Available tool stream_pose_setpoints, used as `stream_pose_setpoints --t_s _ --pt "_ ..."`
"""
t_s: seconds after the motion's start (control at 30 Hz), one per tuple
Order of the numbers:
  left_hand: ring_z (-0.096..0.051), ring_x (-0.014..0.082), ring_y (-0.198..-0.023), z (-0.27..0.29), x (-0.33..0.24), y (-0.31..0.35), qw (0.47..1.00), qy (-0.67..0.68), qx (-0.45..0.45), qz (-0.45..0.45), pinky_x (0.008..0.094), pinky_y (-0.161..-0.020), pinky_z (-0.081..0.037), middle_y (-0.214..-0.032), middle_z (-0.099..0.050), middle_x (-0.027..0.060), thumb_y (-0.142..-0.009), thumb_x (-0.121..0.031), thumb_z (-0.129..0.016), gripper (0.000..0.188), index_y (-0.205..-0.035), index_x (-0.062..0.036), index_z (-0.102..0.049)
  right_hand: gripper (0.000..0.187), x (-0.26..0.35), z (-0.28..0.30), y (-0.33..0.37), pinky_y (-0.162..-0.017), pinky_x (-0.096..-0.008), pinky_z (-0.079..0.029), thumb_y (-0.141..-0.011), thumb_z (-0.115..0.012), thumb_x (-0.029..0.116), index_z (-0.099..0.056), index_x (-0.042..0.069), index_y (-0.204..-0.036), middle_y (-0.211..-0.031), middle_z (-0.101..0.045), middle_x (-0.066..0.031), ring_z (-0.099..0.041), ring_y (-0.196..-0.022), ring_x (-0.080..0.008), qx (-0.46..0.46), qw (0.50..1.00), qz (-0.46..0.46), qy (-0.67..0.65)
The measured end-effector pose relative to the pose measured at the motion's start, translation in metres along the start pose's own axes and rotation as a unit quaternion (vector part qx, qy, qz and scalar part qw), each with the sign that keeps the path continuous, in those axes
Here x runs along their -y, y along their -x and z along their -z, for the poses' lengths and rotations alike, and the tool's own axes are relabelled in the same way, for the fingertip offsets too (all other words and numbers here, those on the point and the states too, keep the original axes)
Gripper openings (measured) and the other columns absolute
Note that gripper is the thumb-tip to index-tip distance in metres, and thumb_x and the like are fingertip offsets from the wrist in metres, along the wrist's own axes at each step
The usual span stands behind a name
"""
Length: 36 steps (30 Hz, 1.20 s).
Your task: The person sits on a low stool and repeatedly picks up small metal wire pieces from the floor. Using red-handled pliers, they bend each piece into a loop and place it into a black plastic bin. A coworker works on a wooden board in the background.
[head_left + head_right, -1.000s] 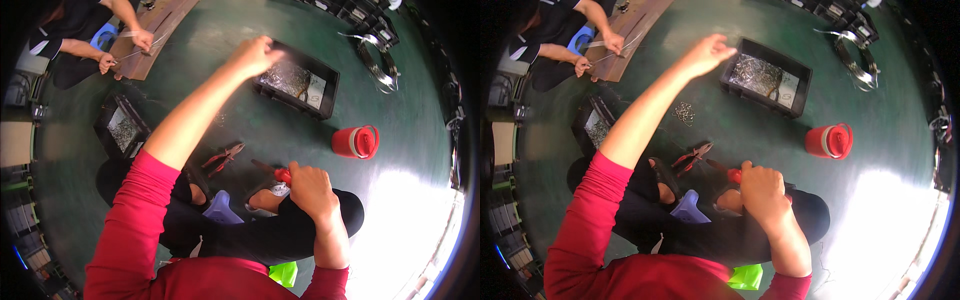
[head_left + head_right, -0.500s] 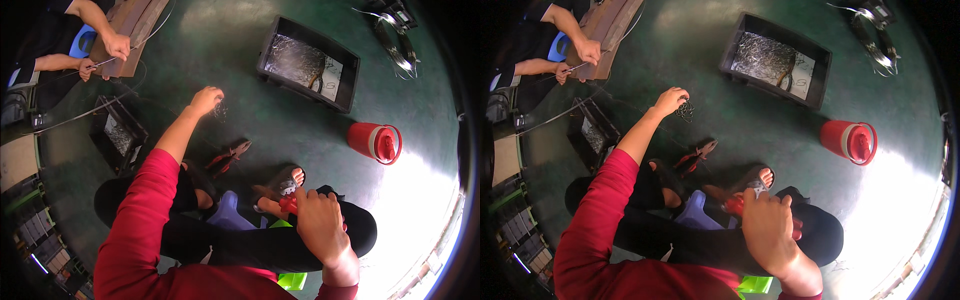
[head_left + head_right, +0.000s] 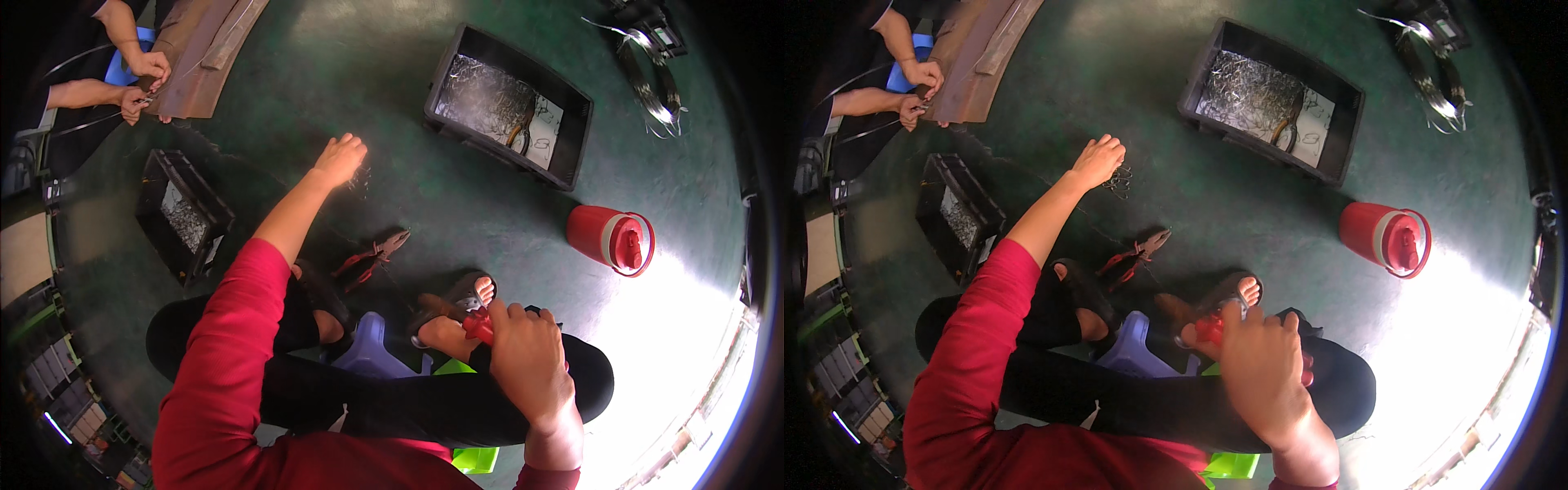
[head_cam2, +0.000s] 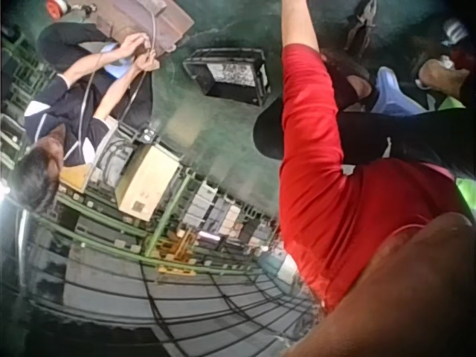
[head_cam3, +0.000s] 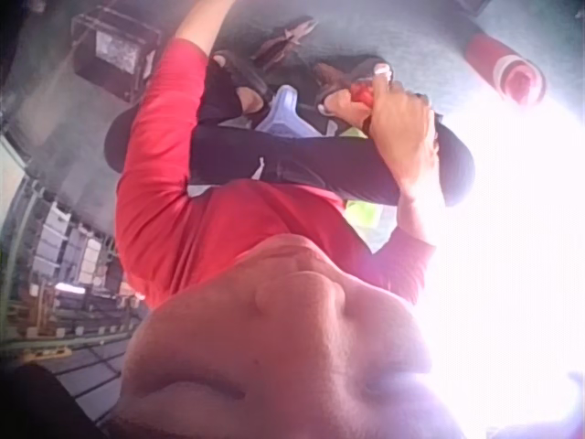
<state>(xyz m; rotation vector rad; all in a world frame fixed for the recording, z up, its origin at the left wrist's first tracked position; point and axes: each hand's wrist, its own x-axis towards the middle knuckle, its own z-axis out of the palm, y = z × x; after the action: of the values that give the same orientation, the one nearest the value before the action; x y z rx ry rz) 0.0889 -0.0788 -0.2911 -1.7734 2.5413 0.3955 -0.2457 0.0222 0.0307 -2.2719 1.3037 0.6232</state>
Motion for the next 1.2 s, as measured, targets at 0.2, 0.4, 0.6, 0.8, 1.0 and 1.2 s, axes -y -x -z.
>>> stream_pose_setpoints --t_s 0.2,0.4,0.6,0.8,1.0,1.2 --pt "-0.066 0.0179 -0.082 0.096 -0.049 0.004 0.887 0.418 -0.116 0.157 0.0309 -0.069 -0.051 -0.085 -0.069 0.0061 -0.092 -0.009 -0.061 0.015 -0.107 -0.0067 -0.063 0.026 -0.008 0.015 0.008 -0.071 -0.0482 -0.048 -0.08 -0.065 0.006 -0.055 0.004 -0.104 -0.086 -0.064 -0.0186 -0.062 -0.082 -0.0424 -0.062 0.987 -0.046 -0.138" --pt "-0.062 0.0092 -0.076 0.22 -0.118 0.053 0.668 0.723 -0.113 0.134 0.0238 -0.068 -0.048 -0.084 -0.066 0.0013 -0.095 -0.015 -0.06 0.023 -0.113 -0.0031 -0.068 0.03 -0.012 0.03 0.016 -0.075 -0.0372 -0.048 -0.083 -0.069 0.01 -0.06 0.002 -0.111 -0.088 -0.068 -0.017 -0.065 -0.083 -0.0335 -0.132 0.942 -0.004 -0.307" --pt "-0.057 0.0076 -0.066 0.291 -0.156 0.123 0.614 0.775 -0.099 0.113 0.0219 -0.058 -0.042 -0.075 -0.061 -0.0009 -0.095 -0.018 -0.06 0.018 -0.102 -0.0023 -0.068 0.032 0.008 0.037 0.019 -0.062 -0.0286 -0.044 -0.088 -0.068 0.013 -0.061 0.005 -0.118 -0.076 -0.059 -0.0037 -0.054 -0.067 -0.011 -0.069 0.86 0.103 -0.494" --pt "-0.053 0.0058 -0.059 0.305 -0.175 0.167 0.729 0.654 -0.186 0.082 0.0201 -0.052 -0.04 -0.073 -0.061 -0.0001 -0.097 -0.013 -0.059 0.017 -0.104 0.0002 -0.067 0.032 0.026 0.037 0.025 -0.082 -0.0256 -0.048 -0.092 -0.067 0.011 -0.058 -0.001 -0.12 -0.095 -0.066 -0.0033 -0.06 -0.088 -0.0091 0.022 0.835 0.132 -0.535" --pt "-0.058 0.004 -0.068 0.299 -0.181 0.182 0.781 0.556 -0.276 0.066 0.0196 -0.06 -0.047 -0.084 -0.067 0.0017 -0.093 -0.003 -0.062 0.015 -0.106 0.0011 -0.068 0.03 0.036 0.036 0.024 -0.076 -0.0246 -0.047 -0.091 -0.068 0.012 -0.061 0.0 -0.117 -0.09 -0.066 -0.0018 -0.057 -0.081 -0.0069 0.015 0.87 0.124 -0.478" --pt "-0.055 0.0032 -0.065 0.296 -0.18 0.179 0.82 0.444 -0.36 0.016 0.0191 -0.058 -0.044 -0.077 -0.063 -0.0004 -0.089 0.002 -0.064 0.019 -0.106 -0.0012 -0.071 0.027 0.04 0.031 0.017 -0.07 -0.024 -0.046 -0.091 -0.067 0.013 -0.061 0.002 -0.116 -0.084 -0.063 0.0004 -0.055 -0.075 -0.0057 -0.026 0.892 0.145 -0.427"
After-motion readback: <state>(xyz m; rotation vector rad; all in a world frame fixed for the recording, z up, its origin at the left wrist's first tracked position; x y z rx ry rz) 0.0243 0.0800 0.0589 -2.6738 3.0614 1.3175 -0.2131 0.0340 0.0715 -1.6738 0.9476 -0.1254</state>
